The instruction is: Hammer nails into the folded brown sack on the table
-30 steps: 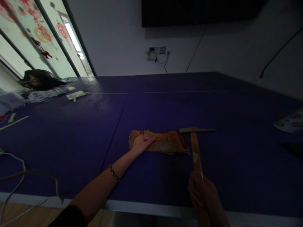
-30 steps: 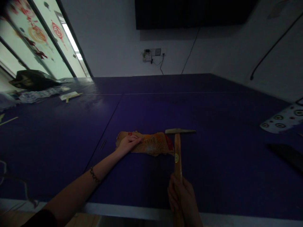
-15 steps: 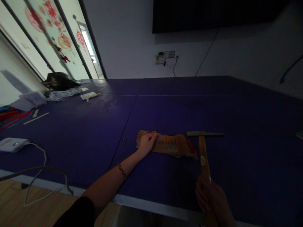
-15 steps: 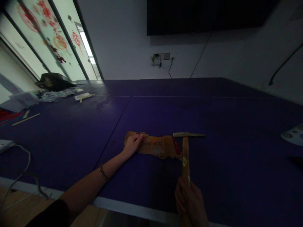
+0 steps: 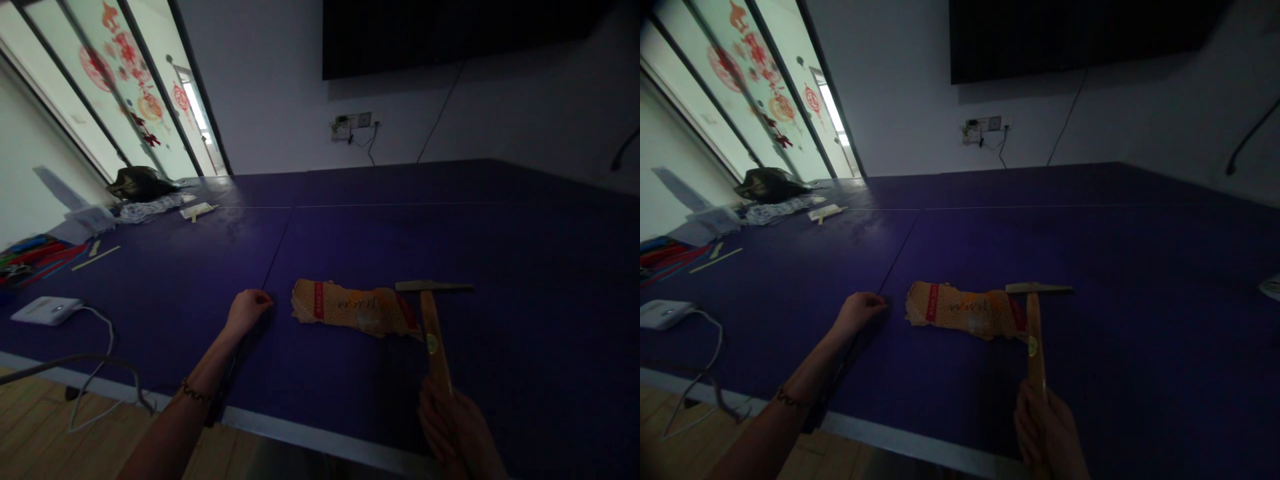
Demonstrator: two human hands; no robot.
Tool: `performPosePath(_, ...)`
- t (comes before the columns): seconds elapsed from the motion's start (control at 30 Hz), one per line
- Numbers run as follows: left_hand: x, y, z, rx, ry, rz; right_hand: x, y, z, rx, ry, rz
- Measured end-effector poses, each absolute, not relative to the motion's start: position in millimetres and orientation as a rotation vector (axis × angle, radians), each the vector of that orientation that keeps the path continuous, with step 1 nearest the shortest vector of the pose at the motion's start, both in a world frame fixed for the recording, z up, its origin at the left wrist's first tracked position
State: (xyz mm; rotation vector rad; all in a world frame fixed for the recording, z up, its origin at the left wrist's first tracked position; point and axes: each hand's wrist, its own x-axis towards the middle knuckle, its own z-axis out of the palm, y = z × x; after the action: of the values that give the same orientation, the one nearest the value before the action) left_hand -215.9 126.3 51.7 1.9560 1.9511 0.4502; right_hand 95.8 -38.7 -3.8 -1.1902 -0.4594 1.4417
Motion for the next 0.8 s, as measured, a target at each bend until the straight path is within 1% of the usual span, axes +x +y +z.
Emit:
performPosePath(0.17, -212, 117, 43, 2.021, 2.03, 0.414, 99, -37, -3, -1.195, -0.491, 1.488)
performPosePath(0.43, -214, 115, 41, 2.114, 2.162, 0.222, 103, -30, -6, -1.141, -0.475, 1.538)
performPosePath(0.53, -214, 117, 39, 2.129, 2.141, 0.2, 105, -29, -7, -1.1, -0.542, 1.57)
performPosePath(0.67, -213, 117, 38, 2.155, 2.071, 0.247, 104, -29, -5, -1.145, -0.493, 1.453)
performPosePath(0.8, -210, 114, 38, 2.172, 2.026, 0.246, 104, -28, -5, -1.162, -0.556, 1.499)
